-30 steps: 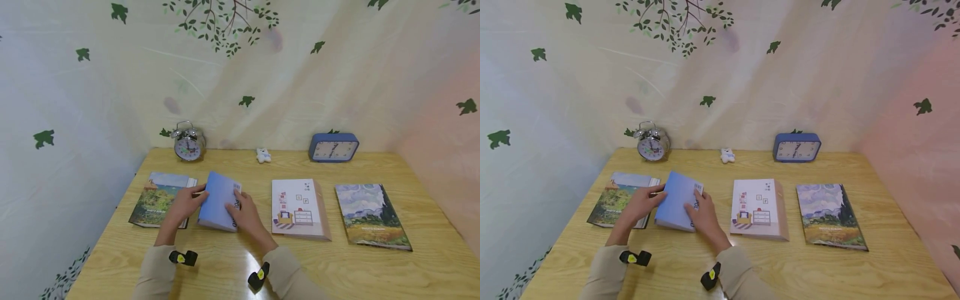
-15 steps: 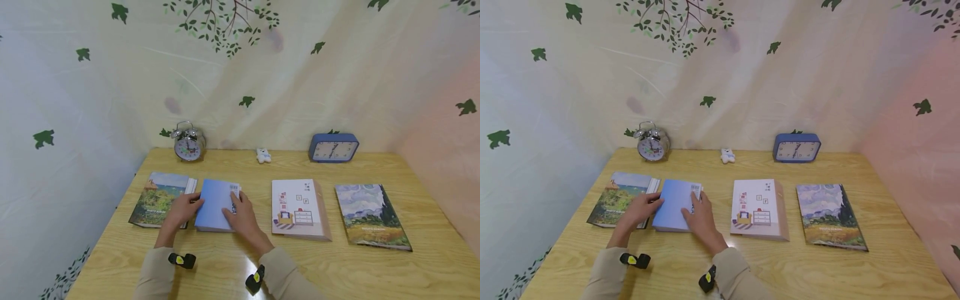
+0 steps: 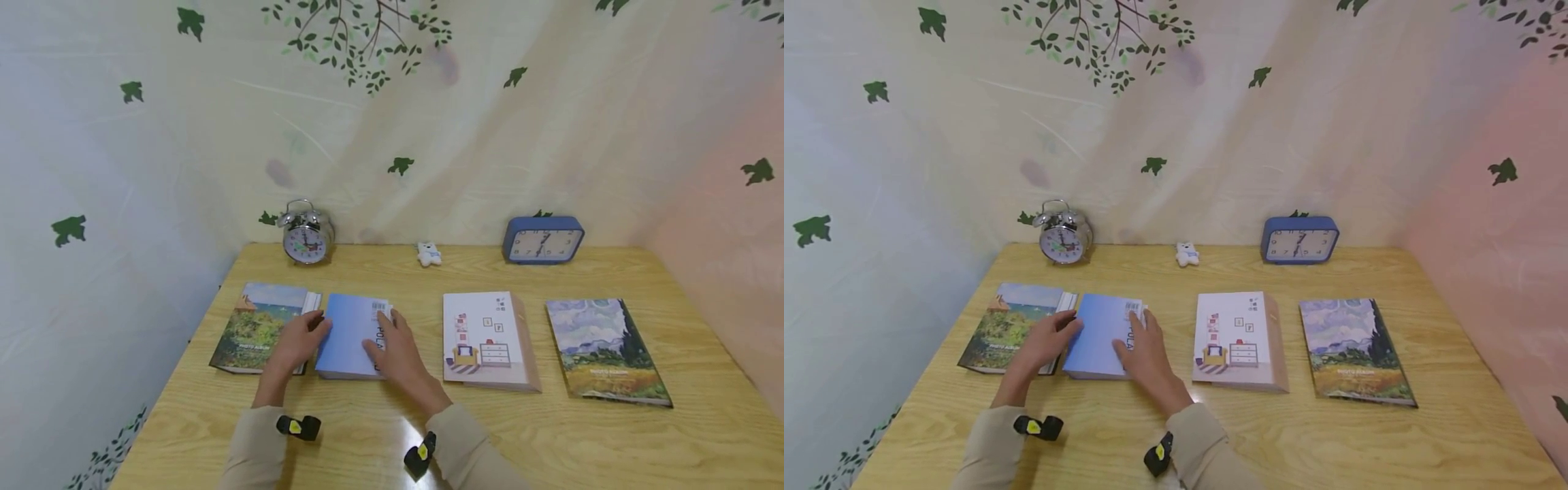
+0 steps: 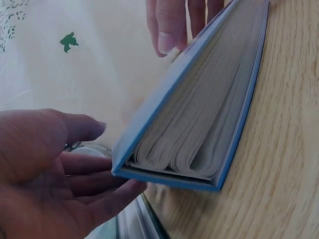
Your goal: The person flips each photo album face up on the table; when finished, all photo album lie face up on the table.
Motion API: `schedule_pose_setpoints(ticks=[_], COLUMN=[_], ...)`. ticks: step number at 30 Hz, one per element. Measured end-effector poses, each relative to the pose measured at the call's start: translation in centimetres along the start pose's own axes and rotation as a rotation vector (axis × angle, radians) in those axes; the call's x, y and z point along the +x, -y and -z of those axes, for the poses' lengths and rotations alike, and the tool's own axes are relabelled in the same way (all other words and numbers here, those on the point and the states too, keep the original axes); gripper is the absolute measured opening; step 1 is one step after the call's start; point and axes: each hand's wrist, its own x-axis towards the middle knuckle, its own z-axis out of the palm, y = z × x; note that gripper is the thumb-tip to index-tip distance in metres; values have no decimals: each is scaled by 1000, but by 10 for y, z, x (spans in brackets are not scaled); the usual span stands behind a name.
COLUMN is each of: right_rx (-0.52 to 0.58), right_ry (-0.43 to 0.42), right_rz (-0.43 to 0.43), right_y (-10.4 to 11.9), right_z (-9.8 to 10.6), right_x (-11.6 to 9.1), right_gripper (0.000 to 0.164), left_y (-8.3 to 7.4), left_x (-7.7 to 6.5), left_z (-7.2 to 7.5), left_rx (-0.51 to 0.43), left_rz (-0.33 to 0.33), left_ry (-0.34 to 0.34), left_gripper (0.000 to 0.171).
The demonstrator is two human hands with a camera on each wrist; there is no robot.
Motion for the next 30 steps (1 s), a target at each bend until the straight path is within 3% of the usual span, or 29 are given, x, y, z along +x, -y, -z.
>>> schedule_pose_setpoints(ticks=[4,7,11,21,30], right_rx=[20,24,42,52,-29], right_ry=[-29,-57,-98,-159,-239], right_rz=[24,43,71,63,19], right_y=[0,-2,-7,-31,-72], right_z=[14,27,47,106,147], right_x=[-1,-1,-4,-16,-35], right_gripper=[64,63,61,58,60], left_y=[-9,-20,-35,-59,-79], left_x=[0,-2,-4,-1,-8], left_z=[0,-1,-7,-42,-75], left_rx=[-55,-102,-110,-132,-167], left_rz=[-2,-44,-99,-187,-315], left_ry=[-126,-237,-309,-255,-99], left_gripper=[54,51,48,48,51])
